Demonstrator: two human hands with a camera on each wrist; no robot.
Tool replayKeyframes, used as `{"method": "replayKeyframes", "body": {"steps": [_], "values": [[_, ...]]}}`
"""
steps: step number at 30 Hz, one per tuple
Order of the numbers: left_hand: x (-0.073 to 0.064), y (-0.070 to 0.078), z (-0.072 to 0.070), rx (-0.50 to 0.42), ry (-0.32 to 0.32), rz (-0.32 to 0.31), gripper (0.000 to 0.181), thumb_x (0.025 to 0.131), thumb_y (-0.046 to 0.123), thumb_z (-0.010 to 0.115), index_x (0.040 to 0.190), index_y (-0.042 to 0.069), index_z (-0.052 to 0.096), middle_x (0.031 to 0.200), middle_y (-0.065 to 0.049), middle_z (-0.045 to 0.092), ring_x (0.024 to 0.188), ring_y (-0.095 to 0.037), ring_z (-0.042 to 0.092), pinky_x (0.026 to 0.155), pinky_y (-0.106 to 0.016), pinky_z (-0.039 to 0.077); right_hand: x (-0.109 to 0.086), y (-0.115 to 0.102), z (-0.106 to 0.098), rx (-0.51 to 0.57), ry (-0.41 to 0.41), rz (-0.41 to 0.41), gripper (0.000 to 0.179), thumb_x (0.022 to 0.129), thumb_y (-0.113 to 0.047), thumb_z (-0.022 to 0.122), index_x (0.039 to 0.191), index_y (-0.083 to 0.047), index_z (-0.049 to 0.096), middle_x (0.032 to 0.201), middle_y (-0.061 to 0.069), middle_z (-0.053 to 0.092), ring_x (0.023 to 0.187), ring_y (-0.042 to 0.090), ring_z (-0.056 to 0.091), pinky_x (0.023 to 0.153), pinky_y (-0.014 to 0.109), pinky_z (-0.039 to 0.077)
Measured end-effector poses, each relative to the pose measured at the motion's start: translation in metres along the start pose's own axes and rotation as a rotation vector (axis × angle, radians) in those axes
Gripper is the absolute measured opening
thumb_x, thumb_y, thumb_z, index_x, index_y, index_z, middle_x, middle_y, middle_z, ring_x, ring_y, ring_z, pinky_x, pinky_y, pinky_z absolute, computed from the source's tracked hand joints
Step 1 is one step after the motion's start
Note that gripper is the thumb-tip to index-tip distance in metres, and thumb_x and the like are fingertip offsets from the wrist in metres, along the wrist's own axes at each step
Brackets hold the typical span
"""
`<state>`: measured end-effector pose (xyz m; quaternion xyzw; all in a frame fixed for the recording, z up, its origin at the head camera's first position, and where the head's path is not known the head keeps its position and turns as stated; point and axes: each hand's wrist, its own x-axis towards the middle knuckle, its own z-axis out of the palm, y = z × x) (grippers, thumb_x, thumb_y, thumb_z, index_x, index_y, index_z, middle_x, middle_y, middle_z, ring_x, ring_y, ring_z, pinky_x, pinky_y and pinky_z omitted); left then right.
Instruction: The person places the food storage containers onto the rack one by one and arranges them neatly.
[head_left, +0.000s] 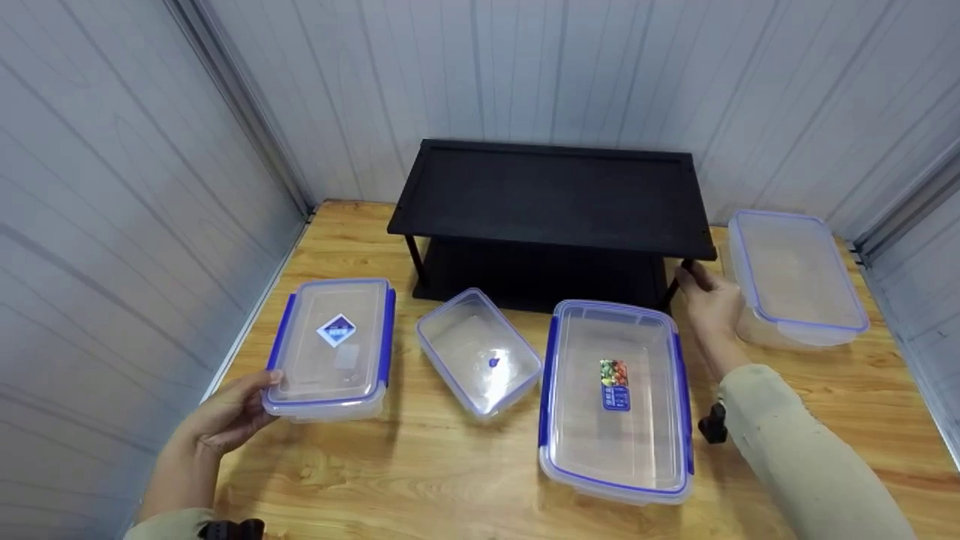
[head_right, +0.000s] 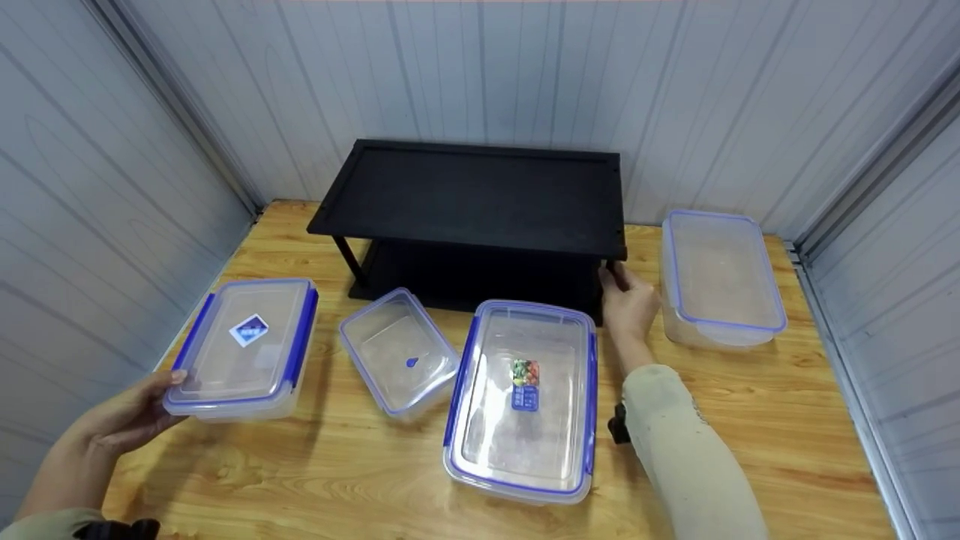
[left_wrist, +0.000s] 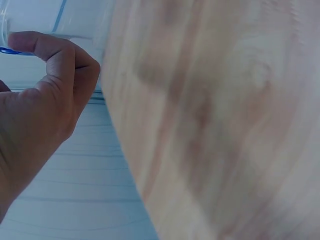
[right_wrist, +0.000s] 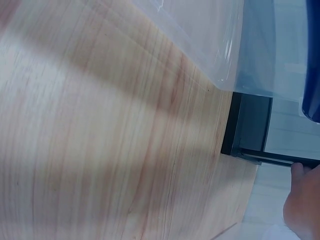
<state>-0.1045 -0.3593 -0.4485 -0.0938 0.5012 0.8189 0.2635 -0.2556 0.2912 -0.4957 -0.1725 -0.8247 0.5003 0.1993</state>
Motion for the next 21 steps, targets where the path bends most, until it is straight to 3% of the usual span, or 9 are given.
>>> {"method": "replayKeyframes", "body": {"steps": [6, 11, 16, 21], "values": [[-0.004, 0.020, 0.011, -0.002, -0.025, 0.025, 0.024, 0.102, 0.009, 0.040, 0.106, 0.005, 0.064, 0.104, -0.011, 0.071, 0.099, -0.019, 0.068, 0.089, -0.026, 0.055, 0.001, 0.001, 0.000, -0.010, 0.007, -0.007, 0.031, 0.087, -0.029, 0.072, 0.113, -0.012, 0.071, 0.112, 0.007, 0.069, 0.108, 0.018, 0.064, 0.093, 0.024, 0.051], [-0.006, 0.035, 0.022, -0.025, 0.031, 0.053, 0.024, 0.101, 0.009, 0.042, 0.104, 0.004, 0.065, 0.101, -0.012, 0.072, 0.095, -0.020, 0.069, 0.087, -0.026, 0.055, 0.000, 0.001, 0.001, -0.025, 0.022, -0.016, 0.029, 0.088, -0.029, 0.071, 0.112, -0.012, 0.072, 0.110, 0.007, 0.069, 0.106, 0.018, 0.064, 0.093, 0.025, 0.051], [-0.006, 0.047, 0.034, -0.052, 0.082, 0.081, 0.018, 0.099, 0.006, 0.046, 0.104, 0.003, 0.063, 0.098, -0.013, 0.072, 0.092, -0.021, 0.070, 0.085, -0.027, 0.056, 0.000, 0.002, 0.002, -0.050, 0.043, -0.039, 0.027, 0.087, -0.030, 0.072, 0.109, -0.015, 0.074, 0.105, 0.006, 0.071, 0.095, 0.007, 0.067, 0.088, 0.020, 0.052], [-0.004, 0.058, 0.045, -0.088, 0.071, 0.100, 0.018, 0.099, 0.006, 0.047, 0.106, 0.002, 0.063, 0.100, -0.015, 0.071, 0.094, -0.022, 0.070, 0.086, -0.028, 0.056, 0.001, 0.003, 0.002, -0.007, 0.045, -0.018, 0.026, 0.086, -0.026, 0.073, 0.109, -0.014, 0.073, 0.106, 0.007, 0.070, 0.089, -0.003, 0.064, 0.085, 0.016, 0.052]]}}
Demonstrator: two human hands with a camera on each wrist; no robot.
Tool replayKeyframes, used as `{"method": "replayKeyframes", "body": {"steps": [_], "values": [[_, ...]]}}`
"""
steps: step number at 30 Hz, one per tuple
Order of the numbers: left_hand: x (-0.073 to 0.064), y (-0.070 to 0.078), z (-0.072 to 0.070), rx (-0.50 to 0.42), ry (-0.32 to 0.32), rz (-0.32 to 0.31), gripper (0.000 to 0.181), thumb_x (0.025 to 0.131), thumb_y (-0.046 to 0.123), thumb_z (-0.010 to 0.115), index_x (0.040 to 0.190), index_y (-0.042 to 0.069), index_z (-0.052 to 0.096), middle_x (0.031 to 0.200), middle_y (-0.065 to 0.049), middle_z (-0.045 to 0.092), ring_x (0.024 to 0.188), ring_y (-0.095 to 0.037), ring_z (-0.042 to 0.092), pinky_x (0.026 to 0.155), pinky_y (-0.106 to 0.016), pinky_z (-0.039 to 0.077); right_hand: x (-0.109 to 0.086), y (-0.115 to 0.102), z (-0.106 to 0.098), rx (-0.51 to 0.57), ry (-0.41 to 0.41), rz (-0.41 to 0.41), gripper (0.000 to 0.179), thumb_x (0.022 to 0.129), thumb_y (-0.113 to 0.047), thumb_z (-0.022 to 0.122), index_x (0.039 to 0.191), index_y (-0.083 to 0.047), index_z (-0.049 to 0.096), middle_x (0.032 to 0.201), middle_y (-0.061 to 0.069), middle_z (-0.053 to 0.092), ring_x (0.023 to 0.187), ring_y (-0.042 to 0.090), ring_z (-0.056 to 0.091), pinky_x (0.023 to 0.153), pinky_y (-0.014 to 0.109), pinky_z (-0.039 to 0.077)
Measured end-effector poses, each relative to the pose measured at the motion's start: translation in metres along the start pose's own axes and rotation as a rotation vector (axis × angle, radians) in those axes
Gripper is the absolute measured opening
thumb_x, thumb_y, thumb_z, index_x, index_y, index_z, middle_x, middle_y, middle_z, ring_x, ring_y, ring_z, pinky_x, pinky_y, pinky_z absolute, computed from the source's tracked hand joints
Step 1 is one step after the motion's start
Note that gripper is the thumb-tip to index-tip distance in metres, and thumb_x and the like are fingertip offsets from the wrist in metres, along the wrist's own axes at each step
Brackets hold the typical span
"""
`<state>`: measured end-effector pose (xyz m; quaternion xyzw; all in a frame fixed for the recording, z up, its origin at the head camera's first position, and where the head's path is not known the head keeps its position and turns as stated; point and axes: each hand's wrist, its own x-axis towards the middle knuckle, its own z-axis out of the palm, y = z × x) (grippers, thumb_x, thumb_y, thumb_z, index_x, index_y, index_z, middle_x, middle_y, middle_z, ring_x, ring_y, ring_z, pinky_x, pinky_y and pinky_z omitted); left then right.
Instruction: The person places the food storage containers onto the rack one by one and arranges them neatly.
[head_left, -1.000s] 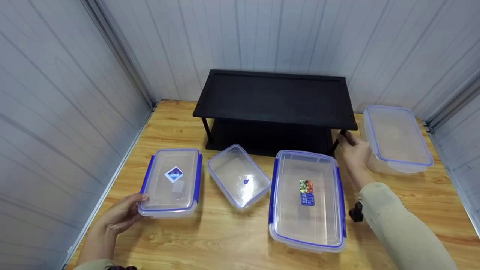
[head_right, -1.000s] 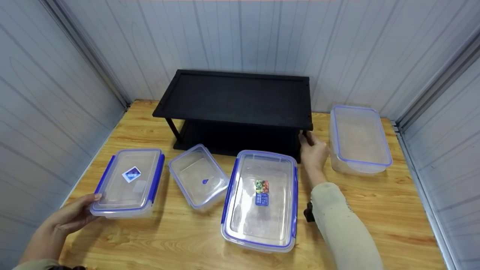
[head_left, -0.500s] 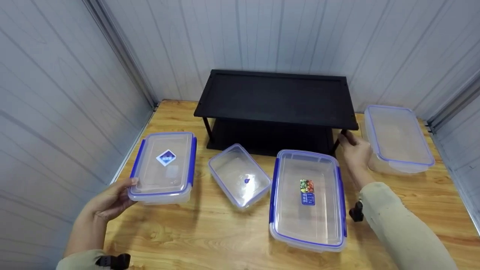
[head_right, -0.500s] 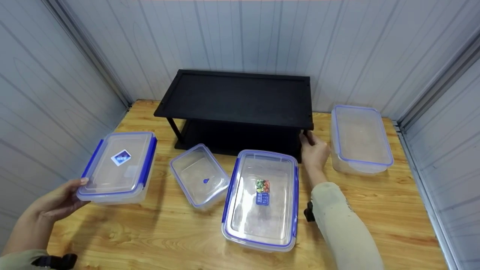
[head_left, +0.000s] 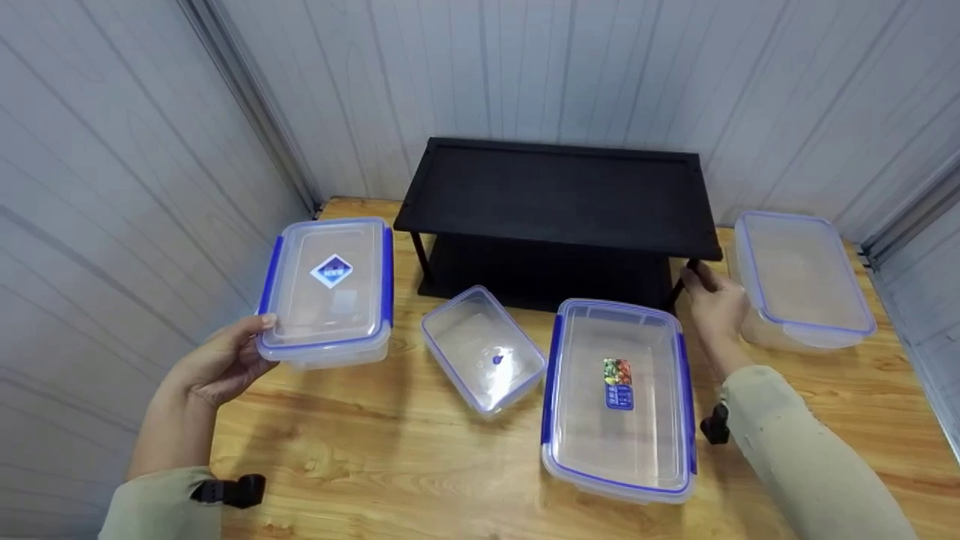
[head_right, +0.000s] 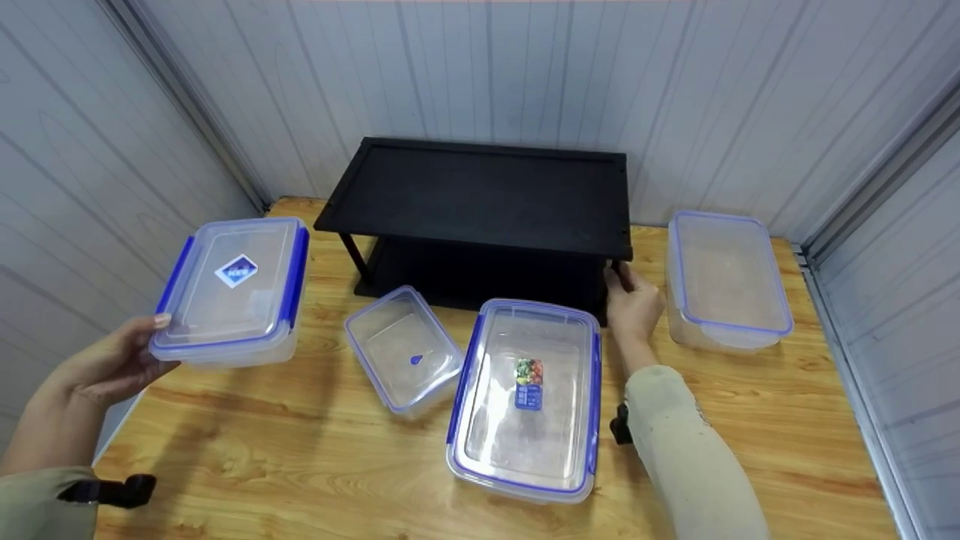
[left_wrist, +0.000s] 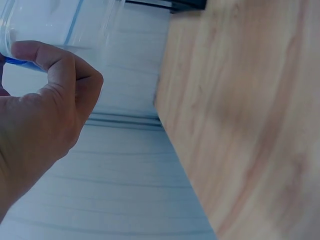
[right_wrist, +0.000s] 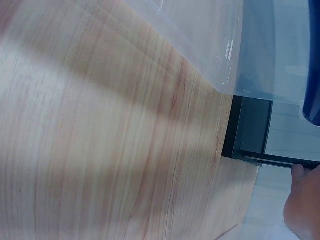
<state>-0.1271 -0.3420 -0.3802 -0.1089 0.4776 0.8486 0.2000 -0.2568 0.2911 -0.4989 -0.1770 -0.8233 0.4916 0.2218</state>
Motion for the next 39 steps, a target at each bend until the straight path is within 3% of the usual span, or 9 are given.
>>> {"method": "replayKeyframes", "body": {"steps": [10, 16, 23, 32, 35, 39], "values": [[0.016, 0.020, 0.031, -0.079, 0.029, 0.001, 0.015, 0.097, 0.007, 0.053, 0.109, 0.001, 0.060, 0.100, -0.014, 0.070, 0.093, -0.022, 0.070, 0.086, -0.027, 0.056, 0.003, 0.000, -0.004, -0.022, -0.011, 0.020, 0.030, 0.087, -0.030, 0.072, 0.112, -0.013, 0.072, 0.111, 0.007, 0.069, 0.105, 0.014, 0.064, 0.093, 0.023, 0.051], [0.027, 0.030, 0.050, -0.116, 0.038, 0.004, 0.020, 0.095, 0.006, 0.056, 0.114, 0.000, 0.054, 0.102, -0.015, 0.069, 0.095, -0.023, 0.069, 0.088, -0.028, 0.055, 0.003, 0.001, -0.006, -0.044, -0.014, 0.005, 0.032, 0.087, -0.033, 0.071, 0.113, -0.014, 0.072, 0.111, 0.006, 0.069, 0.107, 0.018, 0.064, 0.094, 0.027, 0.051], [0.040, 0.043, 0.072, -0.130, 0.000, 0.017, 0.027, 0.095, 0.006, 0.057, 0.119, -0.001, 0.048, 0.105, -0.015, 0.068, 0.097, -0.022, 0.068, 0.092, -0.028, 0.053, 0.004, 0.002, -0.007, -0.017, -0.045, 0.055, 0.034, 0.088, -0.034, 0.070, 0.116, -0.015, 0.070, 0.114, 0.006, 0.068, 0.108, 0.015, 0.064, 0.093, 0.022, 0.051], [0.063, 0.051, 0.101, -0.225, -0.015, 0.014, 0.036, 0.092, 0.002, 0.061, 0.122, -0.002, 0.042, 0.105, -0.019, 0.066, 0.082, -0.016, 0.065, 0.089, -0.027, 0.055, 0.005, 0.003, -0.010, -0.040, -0.046, 0.034, 0.032, 0.088, -0.031, 0.070, 0.116, -0.014, 0.071, 0.113, 0.008, 0.068, 0.112, 0.021, 0.062, 0.100, 0.030, 0.047], [0.071, 0.053, 0.111, -0.232, -0.009, 0.013, 0.044, 0.090, 0.001, 0.063, 0.126, 0.000, 0.038, 0.108, -0.018, 0.064, 0.090, -0.019, 0.066, 0.092, -0.028, 0.053, 0.005, 0.003, -0.011, -0.048, -0.046, 0.035, 0.033, 0.088, -0.032, 0.070, 0.116, -0.014, 0.070, 0.113, 0.008, 0.068, 0.111, 0.021, 0.062, 0.099, 0.030, 0.048], [0.083, 0.053, 0.125, -0.237, 0.047, 0.023, 0.059, 0.085, -0.001, 0.069, 0.133, 0.001, 0.033, 0.113, -0.017, 0.062, 0.098, -0.021, 0.064, 0.095, -0.029, 0.052, 0.006, 0.005, -0.012, -0.044, -0.059, 0.050, 0.034, 0.089, -0.034, 0.068, 0.118, -0.015, 0.069, 0.114, 0.007, 0.068, 0.110, 0.020, 0.063, 0.097, 0.028, 0.050]]}}
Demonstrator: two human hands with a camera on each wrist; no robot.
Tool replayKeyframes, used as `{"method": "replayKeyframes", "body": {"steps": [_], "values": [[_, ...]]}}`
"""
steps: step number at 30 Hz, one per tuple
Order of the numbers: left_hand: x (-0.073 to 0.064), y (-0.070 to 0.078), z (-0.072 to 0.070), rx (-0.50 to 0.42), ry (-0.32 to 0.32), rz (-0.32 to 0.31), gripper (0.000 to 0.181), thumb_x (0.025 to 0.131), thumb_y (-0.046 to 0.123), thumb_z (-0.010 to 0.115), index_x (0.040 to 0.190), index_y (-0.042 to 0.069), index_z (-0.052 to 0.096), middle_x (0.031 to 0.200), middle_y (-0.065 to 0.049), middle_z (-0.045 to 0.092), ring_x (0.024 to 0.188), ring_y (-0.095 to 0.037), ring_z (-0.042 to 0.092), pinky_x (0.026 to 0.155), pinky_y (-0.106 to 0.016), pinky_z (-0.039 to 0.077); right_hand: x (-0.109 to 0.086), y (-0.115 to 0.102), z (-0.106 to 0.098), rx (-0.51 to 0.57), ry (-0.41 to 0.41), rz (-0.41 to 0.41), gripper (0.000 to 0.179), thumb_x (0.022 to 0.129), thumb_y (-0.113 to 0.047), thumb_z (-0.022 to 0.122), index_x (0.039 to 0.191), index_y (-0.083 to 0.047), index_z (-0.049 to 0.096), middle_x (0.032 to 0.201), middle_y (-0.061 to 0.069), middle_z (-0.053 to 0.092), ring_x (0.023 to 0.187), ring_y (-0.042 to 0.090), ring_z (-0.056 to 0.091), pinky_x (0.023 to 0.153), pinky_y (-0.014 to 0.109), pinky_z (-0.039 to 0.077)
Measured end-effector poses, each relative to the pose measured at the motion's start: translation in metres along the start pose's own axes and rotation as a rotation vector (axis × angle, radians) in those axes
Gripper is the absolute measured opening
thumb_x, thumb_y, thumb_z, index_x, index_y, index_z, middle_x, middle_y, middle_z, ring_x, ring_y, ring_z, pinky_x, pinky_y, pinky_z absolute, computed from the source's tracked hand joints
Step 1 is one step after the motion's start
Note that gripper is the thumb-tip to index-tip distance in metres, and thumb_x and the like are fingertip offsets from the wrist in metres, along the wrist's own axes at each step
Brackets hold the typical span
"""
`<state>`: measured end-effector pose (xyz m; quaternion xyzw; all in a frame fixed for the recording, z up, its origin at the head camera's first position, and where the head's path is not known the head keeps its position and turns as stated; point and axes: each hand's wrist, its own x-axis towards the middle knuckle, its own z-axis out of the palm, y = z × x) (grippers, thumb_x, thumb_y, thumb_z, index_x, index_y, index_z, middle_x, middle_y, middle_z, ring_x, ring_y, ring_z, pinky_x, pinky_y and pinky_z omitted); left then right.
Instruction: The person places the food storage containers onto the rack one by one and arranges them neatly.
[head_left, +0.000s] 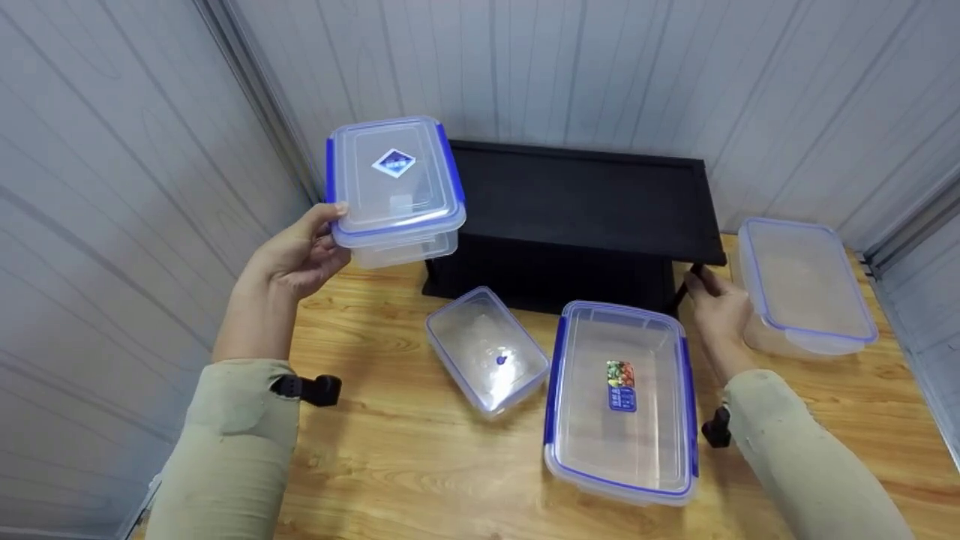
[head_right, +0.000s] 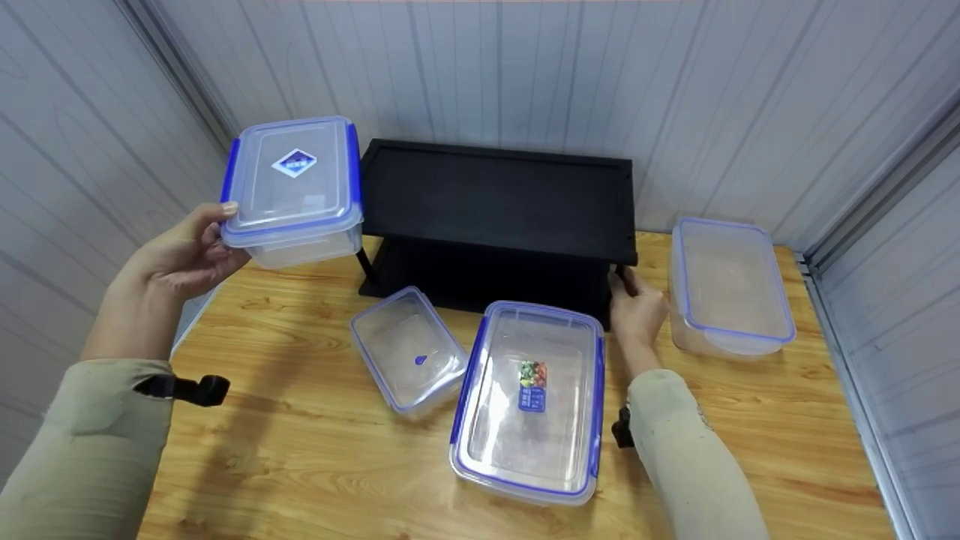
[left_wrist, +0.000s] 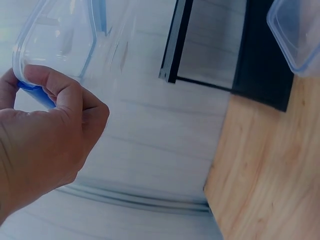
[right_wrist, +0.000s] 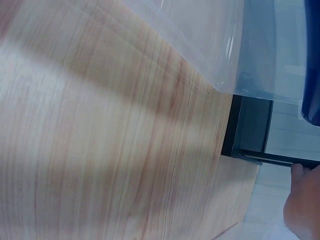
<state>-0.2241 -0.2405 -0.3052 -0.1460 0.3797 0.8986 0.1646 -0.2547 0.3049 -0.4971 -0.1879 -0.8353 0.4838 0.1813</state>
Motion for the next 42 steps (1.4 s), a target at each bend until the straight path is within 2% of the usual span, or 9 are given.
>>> {"method": "replayKeyframes", "body": {"steps": [5, 12, 17, 21, 26, 31, 37, 40, 42], "values": [[0.012, -0.004, 0.015, 0.006, 0.036, 0.009, 0.064, 0.082, -0.001, 0.072, 0.135, 0.002, 0.035, 0.118, -0.015, 0.058, 0.101, -0.021, 0.062, 0.095, -0.029, 0.052, -0.001, 0.001, -0.002, -0.003, 0.002, -0.003, 0.036, 0.089, -0.036, 0.068, 0.118, -0.015, 0.069, 0.115, 0.007, 0.068, 0.110, 0.019, 0.063, 0.095, 0.027, 0.050], [0.027, -0.011, 0.032, -0.016, 0.086, -0.003, 0.061, 0.078, -0.002, 0.076, 0.129, 0.002, 0.043, 0.116, -0.014, 0.059, 0.098, -0.021, 0.064, 0.087, -0.026, 0.056, -0.002, 0.002, -0.002, 0.002, 0.029, -0.015, 0.032, 0.088, -0.034, 0.070, 0.113, -0.016, 0.072, 0.111, 0.006, 0.069, 0.102, 0.012, 0.065, 0.087, 0.019, 0.052], [0.038, -0.016, 0.039, -0.035, 0.079, -0.010, 0.054, 0.079, -0.001, 0.075, 0.126, 0.000, 0.047, 0.108, -0.015, 0.063, 0.095, -0.021, 0.064, 0.083, -0.025, 0.057, -0.003, 0.001, -0.001, 0.025, 0.057, -0.036, 0.028, 0.087, -0.030, 0.072, 0.110, -0.014, 0.074, 0.107, 0.006, 0.070, 0.093, 0.001, 0.065, 0.083, 0.014, 0.051], [0.046, -0.020, 0.044, -0.043, 0.084, -0.024, 0.059, 0.079, 0.000, 0.075, 0.130, 0.000, 0.045, 0.111, -0.015, 0.063, 0.098, -0.023, 0.064, 0.084, -0.026, 0.057, -0.005, 0.000, -0.001, 0.017, 0.064, -0.032, 0.026, 0.087, -0.030, 0.072, 0.108, -0.014, 0.075, 0.107, 0.006, 0.071, 0.094, 0.004, 0.065, 0.084, 0.016, 0.051], [0.056, -0.023, 0.047, -0.050, 0.075, -0.036, 0.060, 0.080, 0.000, 0.073, 0.132, 0.000, 0.044, 0.114, -0.015, 0.061, 0.099, -0.023, 0.063, 0.086, -0.025, 0.056, -0.007, -0.002, 0.000, 0.021, 0.043, -0.015, 0.030, 0.088, -0.033, 0.071, 0.110, -0.015, 0.073, 0.109, 0.005, 0.070, 0.103, 0.014, 0.065, 0.089, 0.021, 0.052], [0.066, -0.026, 0.045, -0.043, 0.066, -0.050, 0.054, 0.081, 0.000, 0.073, 0.128, -0.002, 0.047, 0.110, -0.016, 0.063, 0.097, -0.023, 0.064, 0.086, -0.026, 0.056, -0.007, -0.002, 0.002, 0.040, 0.041, 0.002, 0.029, 0.087, -0.031, 0.071, 0.111, -0.015, 0.073, 0.110, 0.005, 0.070, 0.102, 0.012, 0.065, 0.087, 0.018, 0.052], [0.076, -0.028, 0.043, -0.045, 0.100, -0.076, 0.056, 0.078, 0.000, 0.076, 0.127, -0.001, 0.050, 0.110, -0.015, 0.064, 0.096, -0.022, 0.064, 0.083, -0.024, 0.056, -0.009, -0.001, 0.003, 0.048, 0.052, -0.016, 0.028, 0.087, -0.028, 0.072, 0.111, -0.014, 0.073, 0.109, 0.006, 0.070, 0.098, 0.008, 0.066, 0.082, 0.015, 0.052], [0.081, -0.029, 0.041, -0.051, 0.106, -0.087, 0.061, 0.076, -0.001, 0.078, 0.129, 0.000, 0.049, 0.112, -0.015, 0.063, 0.099, -0.022, 0.064, 0.083, -0.024, 0.056, -0.010, -0.002, 0.003, 0.045, 0.052, -0.012, 0.028, 0.087, -0.029, 0.072, 0.111, -0.014, 0.073, 0.109, 0.006, 0.070, 0.100, 0.011, 0.066, 0.084, 0.018, 0.053], [0.084, -0.029, 0.040, -0.047, 0.085, -0.097, 0.059, 0.077, -0.001, 0.077, 0.129, 0.000, 0.049, 0.112, -0.014, 0.063, 0.099, -0.021, 0.063, 0.083, -0.022, 0.056, -0.010, -0.002, 0.002, 0.035, 0.050, -0.006, 0.029, 0.087, -0.030, 0.072, 0.111, -0.014, 0.073, 0.109, 0.006, 0.070, 0.103, 0.014, 0.065, 0.089, 0.020, 0.052]]}}
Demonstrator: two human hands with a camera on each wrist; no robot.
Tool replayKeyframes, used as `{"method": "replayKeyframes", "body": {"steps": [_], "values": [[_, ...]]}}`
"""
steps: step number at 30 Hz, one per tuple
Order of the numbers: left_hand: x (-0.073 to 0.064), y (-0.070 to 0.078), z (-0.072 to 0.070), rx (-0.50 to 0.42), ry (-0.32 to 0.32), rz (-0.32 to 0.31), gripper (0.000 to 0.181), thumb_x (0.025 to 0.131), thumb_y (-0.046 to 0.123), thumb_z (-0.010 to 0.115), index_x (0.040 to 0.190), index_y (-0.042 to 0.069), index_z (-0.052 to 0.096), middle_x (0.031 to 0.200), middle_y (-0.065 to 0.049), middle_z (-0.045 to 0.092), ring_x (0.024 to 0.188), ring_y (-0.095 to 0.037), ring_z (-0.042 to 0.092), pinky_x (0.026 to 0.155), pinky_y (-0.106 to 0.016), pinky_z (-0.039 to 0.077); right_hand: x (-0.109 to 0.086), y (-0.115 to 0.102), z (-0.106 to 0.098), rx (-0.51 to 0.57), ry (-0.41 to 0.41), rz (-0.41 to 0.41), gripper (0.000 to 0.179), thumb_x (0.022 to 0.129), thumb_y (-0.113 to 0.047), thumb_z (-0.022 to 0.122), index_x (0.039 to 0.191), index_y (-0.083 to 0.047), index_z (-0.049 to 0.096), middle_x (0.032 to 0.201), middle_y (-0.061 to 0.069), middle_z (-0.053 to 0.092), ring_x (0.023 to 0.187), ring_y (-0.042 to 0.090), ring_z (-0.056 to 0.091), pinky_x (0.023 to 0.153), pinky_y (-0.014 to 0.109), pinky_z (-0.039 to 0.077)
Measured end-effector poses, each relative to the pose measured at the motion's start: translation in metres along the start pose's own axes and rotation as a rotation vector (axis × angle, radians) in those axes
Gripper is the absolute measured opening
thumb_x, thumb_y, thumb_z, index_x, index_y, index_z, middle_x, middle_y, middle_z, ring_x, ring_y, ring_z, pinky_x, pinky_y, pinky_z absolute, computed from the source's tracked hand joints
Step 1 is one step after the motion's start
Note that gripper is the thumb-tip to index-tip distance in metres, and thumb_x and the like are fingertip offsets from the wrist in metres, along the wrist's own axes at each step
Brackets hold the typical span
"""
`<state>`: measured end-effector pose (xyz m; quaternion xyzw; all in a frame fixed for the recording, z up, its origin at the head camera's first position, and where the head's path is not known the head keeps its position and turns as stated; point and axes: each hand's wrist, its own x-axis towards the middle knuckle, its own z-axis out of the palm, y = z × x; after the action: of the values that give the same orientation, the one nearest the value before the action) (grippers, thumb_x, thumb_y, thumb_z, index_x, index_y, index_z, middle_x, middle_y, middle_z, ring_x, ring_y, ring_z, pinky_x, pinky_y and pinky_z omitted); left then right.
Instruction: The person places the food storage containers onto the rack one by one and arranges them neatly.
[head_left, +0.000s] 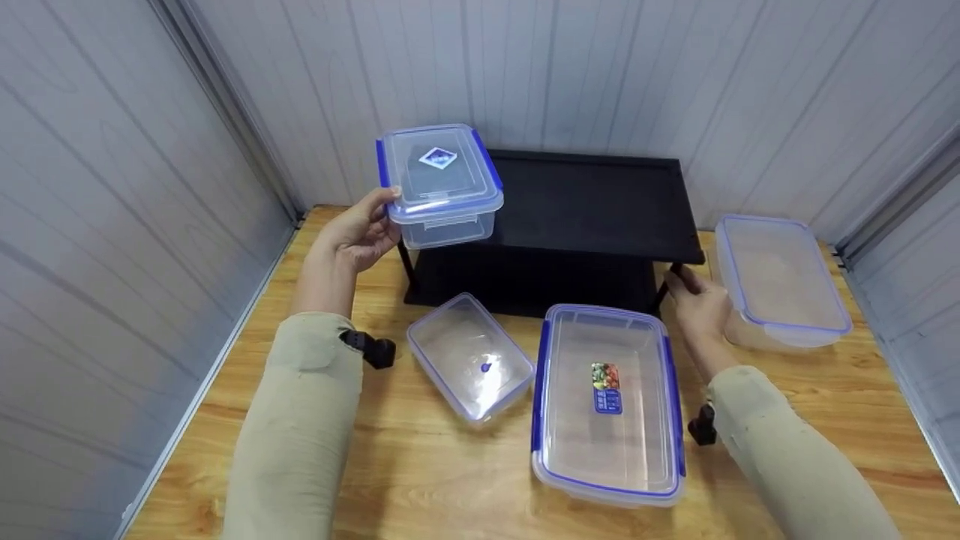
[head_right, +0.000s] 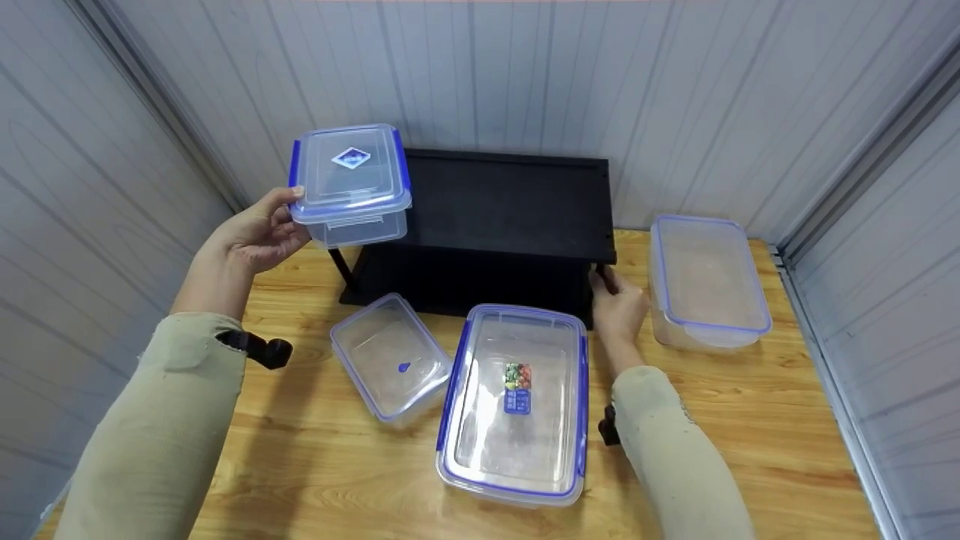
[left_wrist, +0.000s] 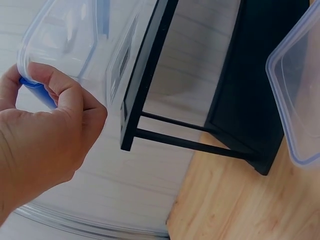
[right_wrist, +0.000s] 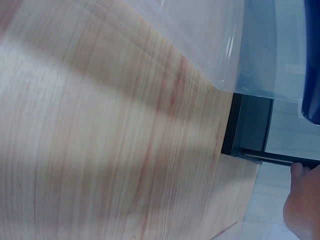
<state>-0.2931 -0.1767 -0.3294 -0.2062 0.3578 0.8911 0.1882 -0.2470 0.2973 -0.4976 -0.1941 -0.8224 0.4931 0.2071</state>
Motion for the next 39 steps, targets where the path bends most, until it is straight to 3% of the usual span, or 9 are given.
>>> {"method": "replayKeyframes", "body": {"steps": [5, 14, 19, 27, 30, 35, 39], "values": [[0.006, 0.000, -0.003, 0.021, -0.033, -0.011, 0.053, 0.081, 0.001, 0.073, 0.127, 0.001, 0.049, 0.106, -0.013, 0.064, 0.095, -0.019, 0.063, 0.082, -0.021, 0.056, -0.001, 0.000, -0.002, -0.013, -0.014, -0.006, 0.030, 0.088, -0.030, 0.071, 0.113, -0.014, 0.072, 0.110, 0.007, 0.069, 0.108, 0.019, 0.064, 0.097, 0.027, 0.049], [0.013, 0.003, -0.003, 0.104, 0.048, -0.007, 0.059, 0.075, 0.005, 0.081, 0.125, 0.003, 0.050, 0.102, -0.012, 0.066, 0.088, -0.018, 0.063, 0.071, -0.021, 0.057, -0.003, -0.001, -0.003, 0.003, -0.013, 0.018, 0.032, 0.087, -0.030, 0.071, 0.115, -0.013, 0.071, 0.112, 0.008, 0.069, 0.108, 0.019, 0.064, 0.093, 0.026, 0.051], [0.015, 0.007, -0.005, 0.170, 0.051, -0.001, 0.057, 0.076, 0.007, 0.081, 0.124, 0.003, 0.050, 0.097, -0.012, 0.067, 0.083, -0.017, 0.063, 0.068, -0.021, 0.056, -0.004, -0.001, -0.003, 0.019, -0.012, 0.021, 0.031, 0.087, -0.028, 0.072, 0.114, -0.013, 0.071, 0.111, 0.007, 0.069, 0.106, 0.018, 0.064, 0.090, 0.022, 0.052], [0.018, 0.014, -0.006, 0.254, 0.081, 0.016, 0.053, 0.077, 0.010, 0.081, 0.120, 0.004, 0.051, 0.092, -0.010, 0.067, 0.081, -0.015, 0.062, 0.069, -0.020, 0.056, -0.003, -0.001, -0.002, 0.015, -0.016, 0.009, 0.031, 0.087, -0.029, 0.072, 0.113, -0.013, 0.072, 0.111, 0.008, 0.069, 0.109, 0.018, 0.063, 0.095, 0.027, 0.050], [0.019, 0.015, -0.006, 0.279, 0.087, 0.023, 0.050, 0.077, 0.011, 0.081, 0.118, 0.004, 0.052, 0.091, -0.009, 0.067, 0.081, -0.014, 0.061, 0.068, -0.019, 0.055, -0.003, -0.001, -0.001, 0.025, -0.011, 0.001, 0.030, 0.087, -0.028, 0.072, 0.112, -0.012, 0.072, 0.109, 0.008, 0.070, 0.104, 0.016, 0.065, 0.090, 0.023, 0.052], [0.019, 0.016, -0.005, 0.284, 0.098, 0.027, 0.051, 0.075, 0.011, 0.082, 0.117, 0.004, 0.053, 0.094, -0.009, 0.065, 0.085, -0.014, 0.062, 0.071, -0.019, 0.056, -0.003, -0.001, -0.001, 0.040, -0.009, -0.015, 0.028, 0.087, -0.026, 0.072, 0.110, -0.010, 0.073, 0.106, 0.010, 0.071, 0.087, 0.002, 0.067, 0.078, 0.014, 0.053], [0.018, 0.016, -0.005, 0.309, 0.112, 0.040, 0.052, 0.074, 0.012, 0.084, 0.116, 0.004, 0.054, 0.094, -0.008, 0.065, 0.084, -0.013, 0.061, 0.072, -0.019, 0.055, -0.002, -0.001, -0.002, 0.015, 0.004, -0.017, 0.027, 0.086, -0.028, 0.073, 0.108, -0.012, 0.074, 0.105, 0.008, 0.071, 0.087, 0.001, 0.065, 0.080, 0.015, 0.052]]}}
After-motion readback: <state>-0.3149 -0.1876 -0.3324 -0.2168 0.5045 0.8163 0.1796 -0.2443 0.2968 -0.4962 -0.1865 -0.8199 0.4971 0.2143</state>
